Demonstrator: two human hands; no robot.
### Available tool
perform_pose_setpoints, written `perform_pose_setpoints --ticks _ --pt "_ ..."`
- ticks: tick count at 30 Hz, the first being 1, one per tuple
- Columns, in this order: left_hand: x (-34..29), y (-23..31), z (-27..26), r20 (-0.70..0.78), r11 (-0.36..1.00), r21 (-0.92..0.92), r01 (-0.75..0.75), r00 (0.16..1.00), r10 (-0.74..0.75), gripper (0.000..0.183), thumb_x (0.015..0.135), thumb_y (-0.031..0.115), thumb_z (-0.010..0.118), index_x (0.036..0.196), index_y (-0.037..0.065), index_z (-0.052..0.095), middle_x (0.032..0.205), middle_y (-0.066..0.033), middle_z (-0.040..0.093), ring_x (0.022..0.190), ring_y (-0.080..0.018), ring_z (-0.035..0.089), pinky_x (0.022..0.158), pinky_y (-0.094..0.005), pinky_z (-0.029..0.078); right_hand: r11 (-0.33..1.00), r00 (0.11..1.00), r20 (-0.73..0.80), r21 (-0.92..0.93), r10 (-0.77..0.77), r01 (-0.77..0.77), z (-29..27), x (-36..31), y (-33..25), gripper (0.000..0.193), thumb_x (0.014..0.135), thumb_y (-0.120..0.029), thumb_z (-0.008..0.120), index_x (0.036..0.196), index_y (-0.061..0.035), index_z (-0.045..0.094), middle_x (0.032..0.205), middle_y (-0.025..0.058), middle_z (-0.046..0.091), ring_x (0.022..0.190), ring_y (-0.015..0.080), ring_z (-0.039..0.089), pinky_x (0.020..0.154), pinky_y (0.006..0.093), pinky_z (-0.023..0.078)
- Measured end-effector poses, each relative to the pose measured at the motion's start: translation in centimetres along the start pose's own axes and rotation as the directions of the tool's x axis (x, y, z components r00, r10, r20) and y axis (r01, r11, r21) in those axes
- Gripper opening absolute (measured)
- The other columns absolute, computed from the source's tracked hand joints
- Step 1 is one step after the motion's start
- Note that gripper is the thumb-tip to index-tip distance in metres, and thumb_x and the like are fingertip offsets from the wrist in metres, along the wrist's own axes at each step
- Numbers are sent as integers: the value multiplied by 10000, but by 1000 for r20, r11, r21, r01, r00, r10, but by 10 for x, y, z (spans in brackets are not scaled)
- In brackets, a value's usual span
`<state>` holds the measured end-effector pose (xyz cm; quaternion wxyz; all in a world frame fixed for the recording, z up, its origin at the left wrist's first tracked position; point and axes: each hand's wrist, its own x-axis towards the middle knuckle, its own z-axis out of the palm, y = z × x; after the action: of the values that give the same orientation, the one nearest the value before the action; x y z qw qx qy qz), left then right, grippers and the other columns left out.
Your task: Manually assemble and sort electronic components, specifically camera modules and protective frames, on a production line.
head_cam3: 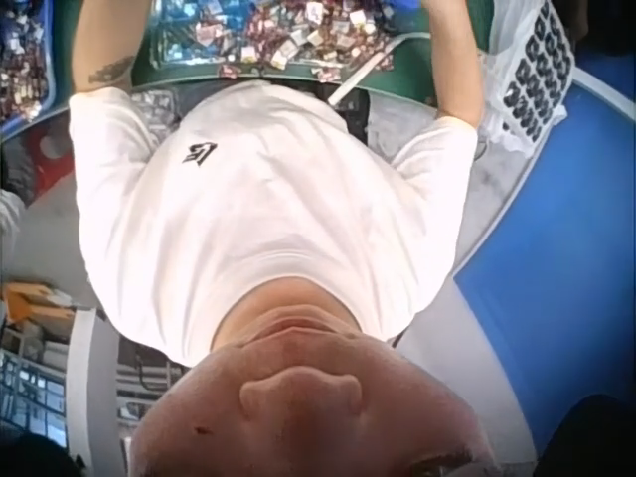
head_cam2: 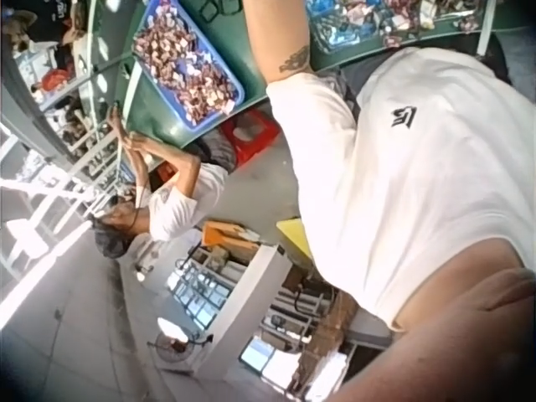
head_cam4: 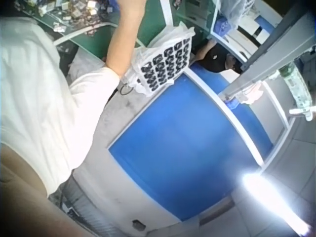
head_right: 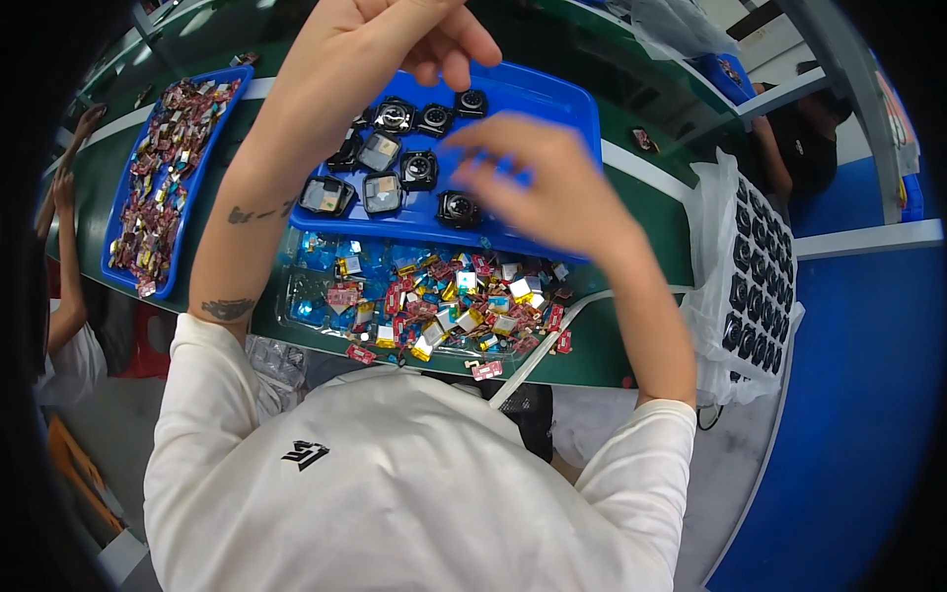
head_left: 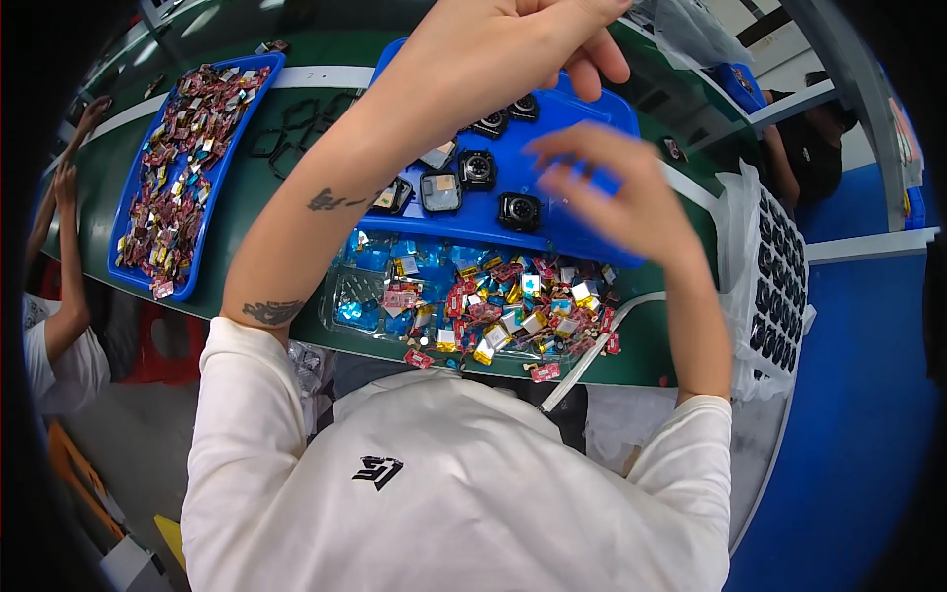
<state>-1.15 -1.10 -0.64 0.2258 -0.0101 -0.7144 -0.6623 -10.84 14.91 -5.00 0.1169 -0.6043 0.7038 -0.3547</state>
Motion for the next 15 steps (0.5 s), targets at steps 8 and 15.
perform_pose_setpoints --ticks 8,15 --pt "-2 3 6 45 995 -29 -93 994 95 473 942 367 486 761 -27 676 591 -38 612 524 -46 522 497 -177 383 834 815 392 -178 -427 522 91 8 -37 245 737 -175 660 966 -92 632 909 76 535 850 233 533 654 352 477" --pt "-2 11 0 115 998 -56 9 993 -2 399 923 319 537 756 -20 666 586 -27 604 514 -38 510 473 -182 373 855 823 291 -32 -488 518 81 18 -32 154 714 -141 702 822 -55 633 916 72 570 889 200 536 658 334 457"
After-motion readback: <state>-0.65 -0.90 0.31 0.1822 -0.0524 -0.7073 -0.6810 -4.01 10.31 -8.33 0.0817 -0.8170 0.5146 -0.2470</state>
